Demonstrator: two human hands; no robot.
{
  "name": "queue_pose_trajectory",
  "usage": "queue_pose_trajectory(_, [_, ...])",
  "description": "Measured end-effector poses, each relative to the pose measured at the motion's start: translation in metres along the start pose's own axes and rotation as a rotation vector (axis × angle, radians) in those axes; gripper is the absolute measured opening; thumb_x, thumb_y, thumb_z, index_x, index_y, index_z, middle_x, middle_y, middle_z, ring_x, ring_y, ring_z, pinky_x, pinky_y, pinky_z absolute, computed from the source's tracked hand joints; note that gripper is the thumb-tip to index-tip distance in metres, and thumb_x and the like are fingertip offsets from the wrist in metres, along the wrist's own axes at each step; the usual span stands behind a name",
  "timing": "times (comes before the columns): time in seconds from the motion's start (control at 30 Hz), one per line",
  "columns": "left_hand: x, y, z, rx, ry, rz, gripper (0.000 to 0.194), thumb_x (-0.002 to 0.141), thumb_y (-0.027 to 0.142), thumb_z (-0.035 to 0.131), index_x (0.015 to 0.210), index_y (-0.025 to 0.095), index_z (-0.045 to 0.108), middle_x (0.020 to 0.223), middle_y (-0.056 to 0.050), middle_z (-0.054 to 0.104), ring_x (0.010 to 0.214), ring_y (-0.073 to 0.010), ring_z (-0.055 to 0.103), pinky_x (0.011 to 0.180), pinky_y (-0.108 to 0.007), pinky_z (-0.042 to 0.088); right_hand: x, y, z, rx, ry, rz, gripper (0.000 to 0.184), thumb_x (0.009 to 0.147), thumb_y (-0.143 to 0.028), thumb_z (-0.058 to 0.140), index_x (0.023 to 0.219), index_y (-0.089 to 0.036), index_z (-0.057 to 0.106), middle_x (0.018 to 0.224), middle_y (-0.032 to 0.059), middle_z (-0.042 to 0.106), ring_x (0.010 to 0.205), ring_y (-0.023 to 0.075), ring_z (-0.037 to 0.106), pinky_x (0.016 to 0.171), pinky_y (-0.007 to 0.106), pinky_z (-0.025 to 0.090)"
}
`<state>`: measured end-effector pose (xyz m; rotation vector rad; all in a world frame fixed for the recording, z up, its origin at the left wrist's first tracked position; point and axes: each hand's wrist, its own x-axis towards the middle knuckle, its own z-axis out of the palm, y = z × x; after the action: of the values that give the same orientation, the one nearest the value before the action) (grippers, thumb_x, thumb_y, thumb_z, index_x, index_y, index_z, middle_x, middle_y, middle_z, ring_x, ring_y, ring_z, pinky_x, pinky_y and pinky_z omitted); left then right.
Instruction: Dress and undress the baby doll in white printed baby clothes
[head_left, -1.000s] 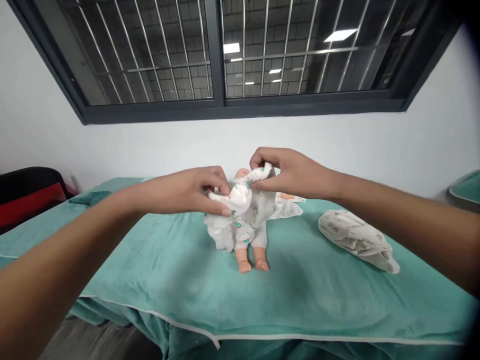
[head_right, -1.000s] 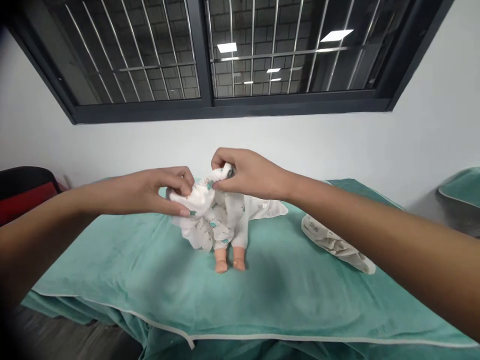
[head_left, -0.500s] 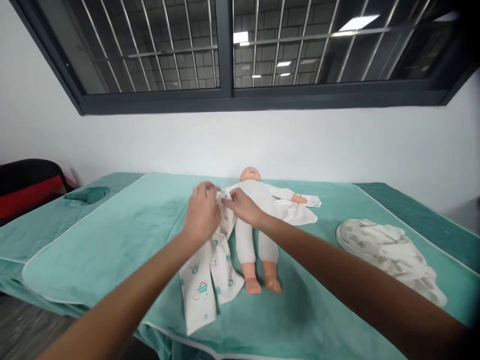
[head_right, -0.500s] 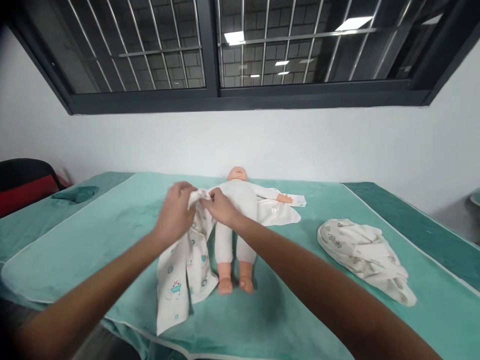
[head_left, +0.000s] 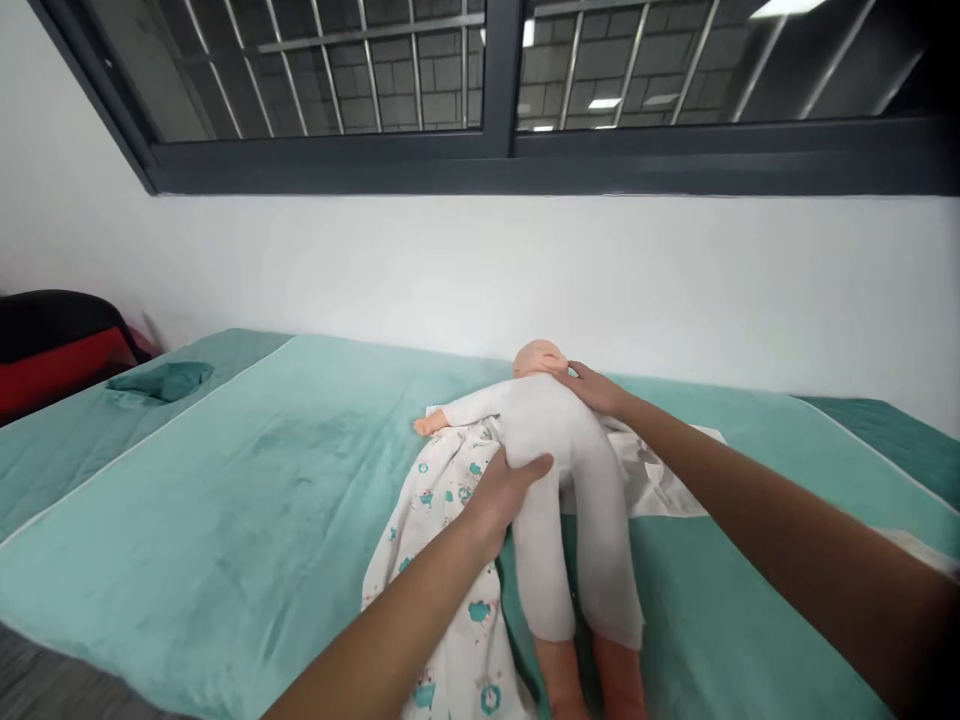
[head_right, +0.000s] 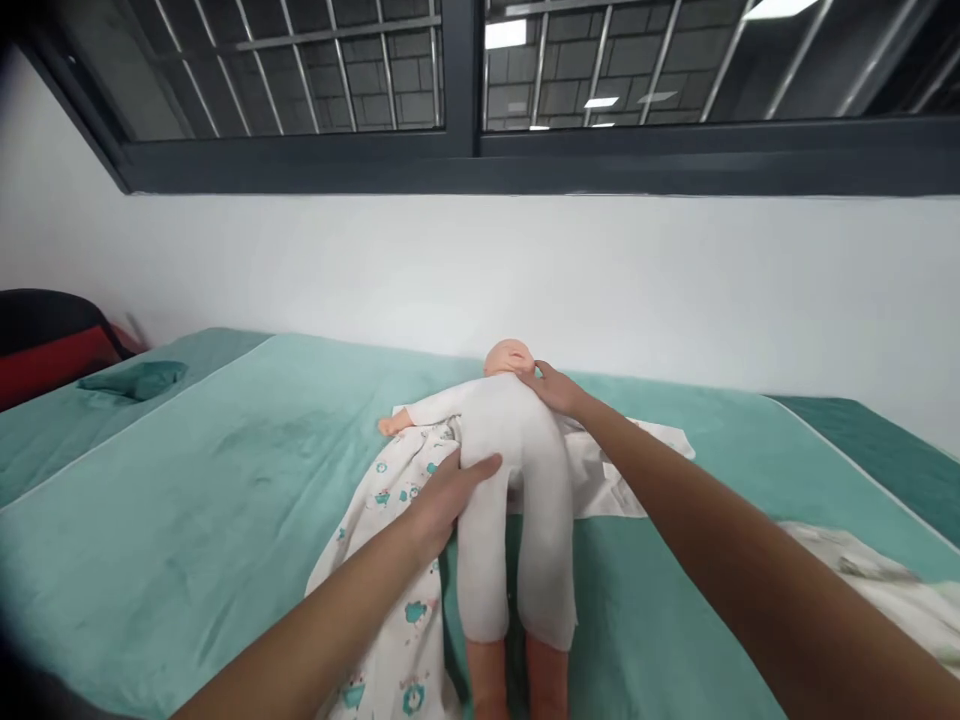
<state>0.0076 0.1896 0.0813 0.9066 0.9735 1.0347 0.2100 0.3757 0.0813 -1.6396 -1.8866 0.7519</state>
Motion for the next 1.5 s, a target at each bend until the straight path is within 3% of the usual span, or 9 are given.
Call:
queue_pose_trajectory(0.13, [0.004, 0.031, -0.033, -0.032, -0.034, -0.047, 0.052, 0.076, 0.049, 0.070, 0.119, 0.020, 0.062, 0.106, -0.012, 0.071, 0.085, -0.0256, 0.071, 0.071, -0.034, 0.058, 0.026, -0.037, 0.010, 0.064, -0.106, -0.029, 0.078, 0.081, -0.074, 0.048, 0.136, -0.019, 0.048, 0.137, 0.0145, 0.057, 0.115, 0.0312, 0.060, 0.093, 0.038, 0.048])
queue_pose_trajectory(0.3, [0.007, 0.067, -0.112, 0.165, 0.105, 0.002, 0.058, 0.073, 0.059, 0.067, 0.114, 0.019, 0.066, 0.100, -0.016, 0.073, 0.086, -0.0304, 0.071, 0.071, -0.039, 0.060, 0.062, -0.105, 0.068, 0.182, -0.131, -0.152, 0.077, 0.082, -0.070, 0.052, 0.137, -0.016, 0.045, 0.137, 0.0163, 0.056, 0.119, 0.0308, 0.057, 0.098, 0.040, 0.044])
queue_pose_trajectory(0.5, [0.020, 0.076, -0.223, 0.529, 0.227, 0.154, 0.050, 0.078, 0.060, 0.059, 0.103, 0.018, 0.072, 0.092, -0.016, 0.074, 0.083, -0.0322, 0.070, 0.071, -0.043, 0.059, 0.104, -0.161, 0.149, 0.370, -0.139, -0.356, 0.062, 0.079, -0.058, 0.064, 0.125, -0.017, 0.056, 0.129, 0.0140, 0.062, 0.117, 0.0309, 0.058, 0.100, 0.042, 0.042])
queue_pose_trajectory(0.6, [0.018, 0.075, -0.246, 0.804, 0.399, 0.310, 0.045, 0.080, 0.054, 0.060, 0.107, 0.019, 0.069, 0.096, -0.015, 0.073, 0.095, -0.0340, 0.068, 0.079, -0.045, 0.056, 0.111, -0.161, 0.166, 0.333, -0.176, -0.415, 0.066, 0.082, -0.060, 0.060, 0.130, -0.017, 0.052, 0.129, 0.0133, 0.062, 0.116, 0.0292, 0.058, 0.098, 0.040, 0.043])
queue_pose_trajectory(0.73, [-0.001, 0.068, -0.212, 1.248, 0.725, 0.567, 0.043, 0.088, 0.033, 0.051, 0.128, 0.018, 0.055, 0.130, -0.017, 0.058, 0.127, -0.0350, 0.050, 0.102, -0.051, 0.044, 0.095, -0.125, 0.145, -0.107, -0.111, -0.280, 0.058, 0.095, -0.062, 0.032, 0.133, -0.021, 0.048, 0.130, 0.0115, 0.061, 0.115, 0.0254, 0.058, 0.095, 0.036, 0.042])
queue_pose_trajectory(0.9, [-0.021, 0.026, -0.137, 1.480, 0.221, 0.746, 0.036, 0.083, 0.024, 0.055, 0.118, 0.024, 0.061, 0.133, -0.013, 0.057, 0.136, -0.0315, 0.041, 0.115, -0.045, 0.032, 0.034, -0.049, 0.079, -0.377, -0.092, -0.076, 0.050, 0.092, -0.060, 0.041, 0.097, -0.015, 0.063, 0.104, 0.0212, 0.068, 0.103, 0.0344, 0.061, 0.088, 0.044, 0.041])
queue_pose_trajectory(1.07, [-0.014, -0.003, -0.105, 1.421, 0.232, 0.766, 0.015, 0.078, 0.023, 0.062, 0.093, 0.023, 0.066, 0.118, -0.013, 0.064, 0.129, -0.0344, 0.046, 0.113, -0.051, 0.031, -0.047, -0.010, 0.039, -0.461, -0.172, -0.107, 0.036, 0.088, -0.053, 0.054, 0.091, -0.018, 0.063, 0.100, 0.0166, 0.069, 0.095, 0.0326, 0.063, 0.080, 0.041, 0.043])
queue_pose_trajectory(1.37, [-0.054, 0.045, 0.015, 1.200, 0.151, 1.003, 0.016, 0.097, 0.024, 0.037, 0.097, 0.021, 0.053, 0.136, -0.011, 0.054, 0.128, -0.0228, 0.048, 0.105, -0.043, 0.039, -0.174, -0.092, -0.026, 0.213, -0.182, -0.547, 0.037, 0.094, -0.053, 0.043, 0.079, -0.021, 0.055, 0.077, -0.0017, 0.055, 0.073, 0.0154, 0.050, 0.066, 0.027, 0.038])
queue_pose_trajectory(1.5, [-0.069, 0.072, 0.063, 0.961, 0.257, 0.972, 0.019, 0.100, 0.037, 0.034, 0.106, 0.021, 0.044, 0.109, -0.008, 0.063, 0.097, -0.0181, 0.062, 0.083, -0.033, 0.047, -0.215, -0.122, -0.066, 0.603, -0.202, -0.544, 0.033, 0.090, -0.053, 0.053, 0.084, -0.021, 0.056, 0.072, -0.0041, 0.049, 0.065, 0.0122, 0.044, 0.060, 0.024, 0.035])
